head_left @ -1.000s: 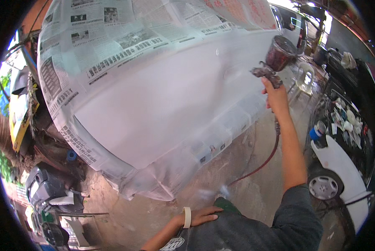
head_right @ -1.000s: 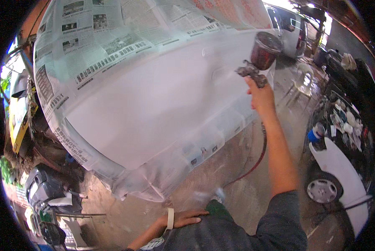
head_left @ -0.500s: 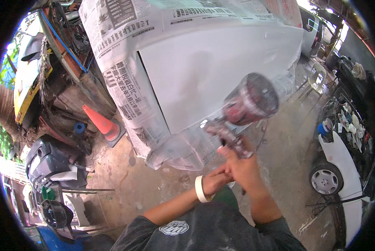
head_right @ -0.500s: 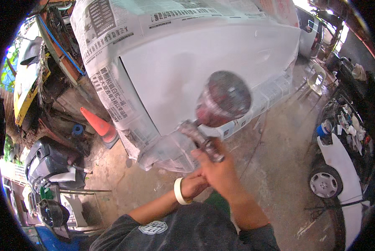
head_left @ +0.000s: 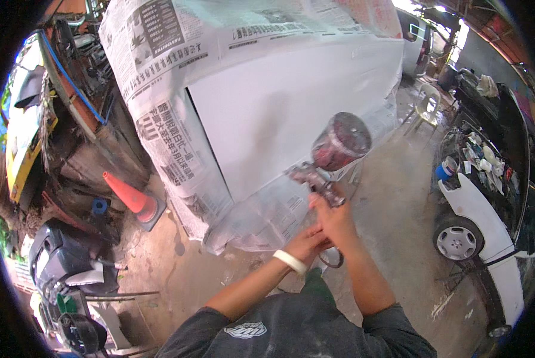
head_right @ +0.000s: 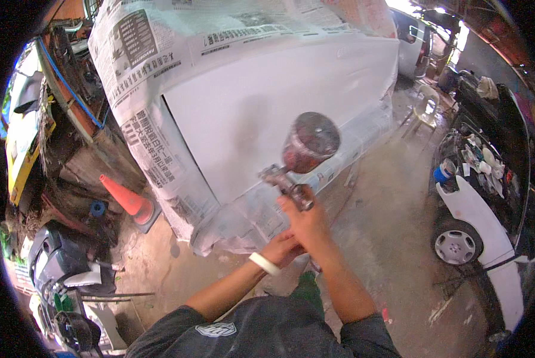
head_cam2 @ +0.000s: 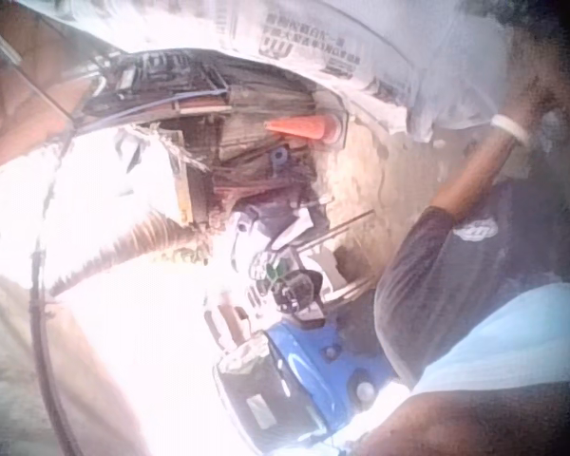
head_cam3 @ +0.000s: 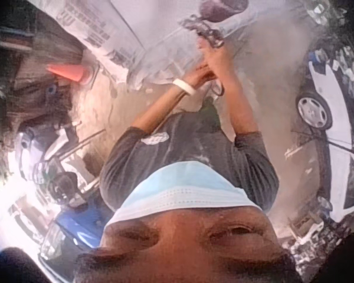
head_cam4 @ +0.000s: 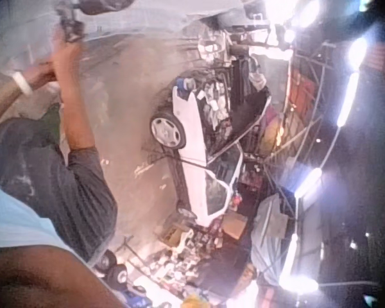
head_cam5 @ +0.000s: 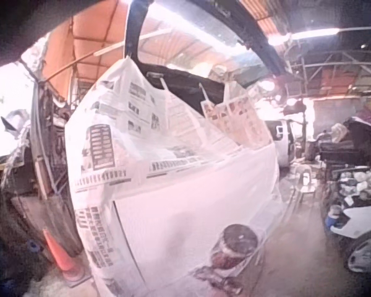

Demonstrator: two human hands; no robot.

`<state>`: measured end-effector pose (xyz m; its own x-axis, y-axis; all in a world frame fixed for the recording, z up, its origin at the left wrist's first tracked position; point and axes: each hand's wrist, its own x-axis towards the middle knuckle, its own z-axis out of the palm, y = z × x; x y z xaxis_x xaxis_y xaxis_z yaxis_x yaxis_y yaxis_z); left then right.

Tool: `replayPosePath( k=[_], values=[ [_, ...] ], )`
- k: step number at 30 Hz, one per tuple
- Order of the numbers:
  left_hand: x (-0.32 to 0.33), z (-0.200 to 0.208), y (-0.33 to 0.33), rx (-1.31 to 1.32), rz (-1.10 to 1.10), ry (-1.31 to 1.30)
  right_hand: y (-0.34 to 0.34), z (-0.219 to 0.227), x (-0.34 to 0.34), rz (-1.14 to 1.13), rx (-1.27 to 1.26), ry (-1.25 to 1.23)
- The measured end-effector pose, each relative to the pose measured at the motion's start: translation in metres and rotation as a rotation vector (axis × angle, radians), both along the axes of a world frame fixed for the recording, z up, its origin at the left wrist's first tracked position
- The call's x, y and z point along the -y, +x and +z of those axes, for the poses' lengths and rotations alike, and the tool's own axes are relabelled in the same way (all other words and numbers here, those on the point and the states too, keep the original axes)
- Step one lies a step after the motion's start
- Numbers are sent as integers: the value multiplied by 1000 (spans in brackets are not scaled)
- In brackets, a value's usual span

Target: The person uses a spray gun to apply white paint to various sections of a car body that have been partially masked with newspaper.

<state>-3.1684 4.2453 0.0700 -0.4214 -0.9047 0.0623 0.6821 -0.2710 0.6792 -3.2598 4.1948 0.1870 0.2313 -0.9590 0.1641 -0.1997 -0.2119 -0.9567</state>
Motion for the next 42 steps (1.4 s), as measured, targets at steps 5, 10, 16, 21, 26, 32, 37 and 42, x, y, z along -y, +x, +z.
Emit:
replayPosePath(
  k=[5,10,16,21,26,32,37,42],
  values=[
    [98,12,-66,-46,-103,51,-50,15,78,-358,25,-69],
    [140,39,-78,-17,-215,-16,-56,50,89,-440,141,-123],
    [93,21,-49,-35,-159,-61,-36,52,51,-241,68,-42],
    [1,47,7,-173,-70,-117,11,51,-11,52,49,-178],
    [-42,46,32,-101,-117,-20,18,89,-32,252,9,-4],
    [-89,31,45,127,-339,-50,-17,102,54,-75,24,-73],
    [-109,29,35,271,-477,-164,-88,124,132,-332,-29,-182],
    [-119,17,37,416,-468,-231,-96,133,167,-437,-29,-224]
  ],
)
